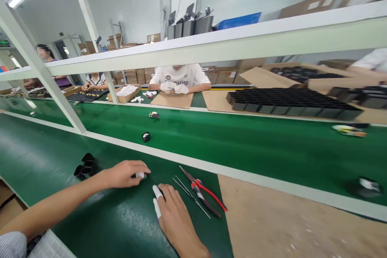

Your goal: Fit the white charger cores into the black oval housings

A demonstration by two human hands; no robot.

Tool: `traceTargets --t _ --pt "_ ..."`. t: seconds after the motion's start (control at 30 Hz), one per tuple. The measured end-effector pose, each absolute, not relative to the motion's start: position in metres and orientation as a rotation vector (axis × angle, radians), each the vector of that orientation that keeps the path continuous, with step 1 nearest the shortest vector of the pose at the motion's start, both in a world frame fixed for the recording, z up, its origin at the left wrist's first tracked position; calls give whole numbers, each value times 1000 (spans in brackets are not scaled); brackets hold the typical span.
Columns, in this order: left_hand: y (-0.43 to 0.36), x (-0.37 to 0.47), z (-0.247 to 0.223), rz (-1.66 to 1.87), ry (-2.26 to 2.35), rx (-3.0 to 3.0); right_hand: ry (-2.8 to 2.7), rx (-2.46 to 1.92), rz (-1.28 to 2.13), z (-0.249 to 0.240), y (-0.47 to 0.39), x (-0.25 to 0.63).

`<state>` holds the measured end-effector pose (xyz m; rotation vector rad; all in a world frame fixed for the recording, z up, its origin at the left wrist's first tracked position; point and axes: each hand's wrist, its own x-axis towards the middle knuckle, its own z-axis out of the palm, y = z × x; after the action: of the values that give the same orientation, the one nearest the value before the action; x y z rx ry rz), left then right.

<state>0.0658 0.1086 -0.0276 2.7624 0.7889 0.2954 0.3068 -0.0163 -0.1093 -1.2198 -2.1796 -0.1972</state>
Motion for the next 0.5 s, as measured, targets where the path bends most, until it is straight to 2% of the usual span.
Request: traceTargets --t 0.13,0.27,0.4,0.5 --pt "68 58 -12 373 749 2774 -2178 -1153 -186 -108 -18 304" --pt "68 -8 23 556 1234 2774 -2173 -1134 -171 -106 -22 300" --pt "67 -88 31 423 1618 2840 -2176 -1175 -112 -101 -23 293" --pt "58 -121 18 319 1625 2883 -2211 -1203 -77 -92 -19 284"
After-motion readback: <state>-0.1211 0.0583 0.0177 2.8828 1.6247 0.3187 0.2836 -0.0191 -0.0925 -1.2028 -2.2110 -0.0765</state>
